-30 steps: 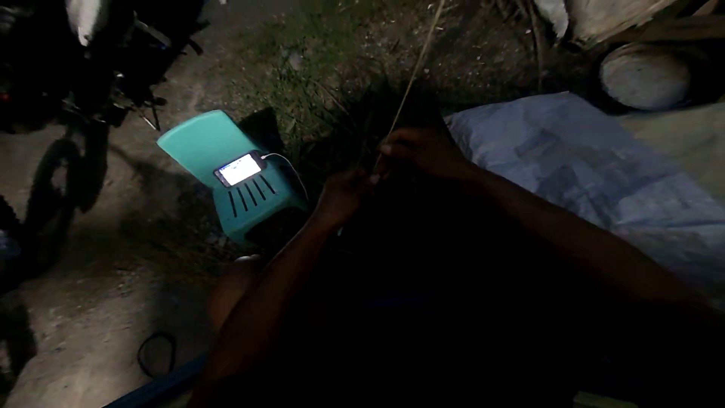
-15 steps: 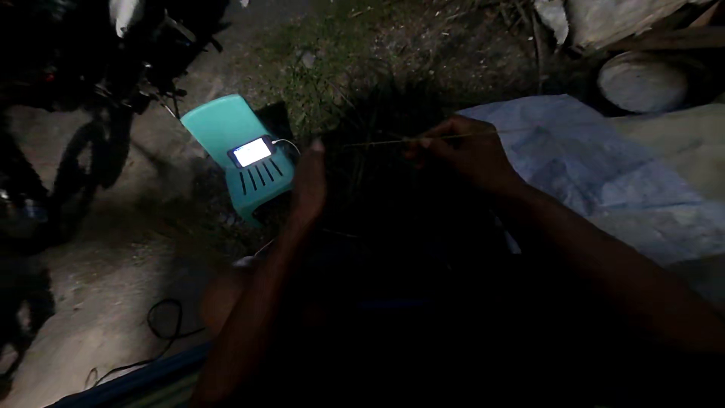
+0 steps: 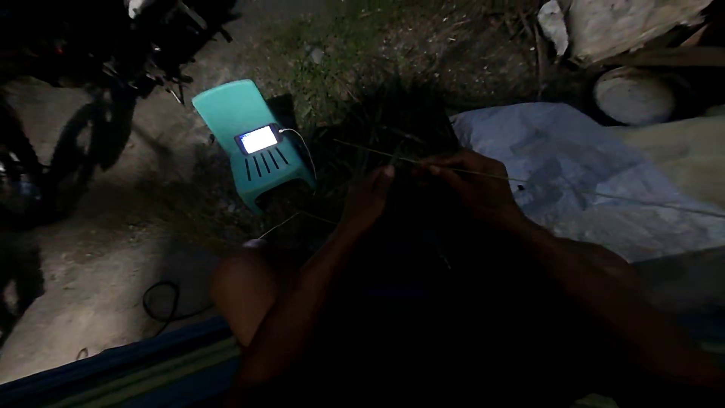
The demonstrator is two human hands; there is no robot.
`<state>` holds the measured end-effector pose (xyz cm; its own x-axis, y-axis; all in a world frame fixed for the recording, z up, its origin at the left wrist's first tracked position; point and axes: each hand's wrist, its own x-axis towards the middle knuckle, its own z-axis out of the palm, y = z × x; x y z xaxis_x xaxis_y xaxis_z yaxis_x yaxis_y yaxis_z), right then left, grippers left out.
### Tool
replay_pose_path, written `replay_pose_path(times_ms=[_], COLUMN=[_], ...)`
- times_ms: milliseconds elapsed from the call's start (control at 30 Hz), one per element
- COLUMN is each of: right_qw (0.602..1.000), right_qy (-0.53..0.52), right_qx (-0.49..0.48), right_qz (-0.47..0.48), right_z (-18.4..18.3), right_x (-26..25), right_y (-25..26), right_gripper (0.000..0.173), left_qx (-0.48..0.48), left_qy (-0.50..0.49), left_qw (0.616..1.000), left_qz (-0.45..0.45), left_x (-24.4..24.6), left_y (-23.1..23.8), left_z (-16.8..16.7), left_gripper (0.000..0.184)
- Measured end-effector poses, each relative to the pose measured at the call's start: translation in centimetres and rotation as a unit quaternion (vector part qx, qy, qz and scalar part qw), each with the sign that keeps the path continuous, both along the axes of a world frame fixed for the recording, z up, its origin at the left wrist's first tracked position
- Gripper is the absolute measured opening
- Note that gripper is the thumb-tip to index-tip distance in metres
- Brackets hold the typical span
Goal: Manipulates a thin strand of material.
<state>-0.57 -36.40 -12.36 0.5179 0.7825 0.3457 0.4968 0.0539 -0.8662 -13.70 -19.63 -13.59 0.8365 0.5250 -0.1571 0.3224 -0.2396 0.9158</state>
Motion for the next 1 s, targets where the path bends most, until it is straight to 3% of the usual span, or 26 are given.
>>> replay_pose_path(times_ms=[133,333,400,500,633,700,833,900,1000], right_qw=[0.998,0.991,0.986,0.976,0.962,0.958,0.961,0.968,0.984], right_qy=[0.054,0.122,0.156,0.209,0.255,0.267,0.237,0.184,0.087], right_qx=[0.034,-0.007,-0.019,-0.039,-0.059,-0.055,-0.066,-0.074,-0.056], right_qz=[0.003,-0.047,-0.047,-0.056,-0.077,-0.090,-0.127,-0.151,-0.144], right_z=[0.0,-1.0,-1.2,-1.3,-1.1,-0.7,-0.6,-1.5,-2.7], right_x=[1.4,3.7,4.1,5.3,6.2,6.3,7.2,7.6,7.4], right_y=[0.4,3.9,5.3,6.9,8.8,9.3,9.7,10.0,10.6], right_gripper=[0.015,0.014,0.015,0.015,0.014,0.013,0.009,0.011,0.018], left_qx=[-0.059,0.070,0.087,0.038,0.002,-0.022,-0.120,-0.154,-0.131], left_qy=[0.035,-0.051,-0.048,0.016,0.004,0.045,0.015,0.009,0.020], left_qw=[0.992,0.995,0.995,0.999,0.999,0.996,0.976,0.972,0.984], left_qz=[0.106,-0.045,-0.029,0.030,0.042,0.072,0.181,0.177,0.119], left_x=[1.7,4.3,4.9,6.0,7.3,7.5,8.2,8.6,8.2], left_y=[4.1,2.1,2.9,6.0,7.1,9.0,12.2,11.2,9.6], left_z=[-2.3,-3.1,-3.0,-3.8,-3.8,-3.8,-6.4,-5.7,-4.3], left_gripper=[0.046,0.038,0.039,0.046,0.040,0.044,0.044,0.042,0.043])
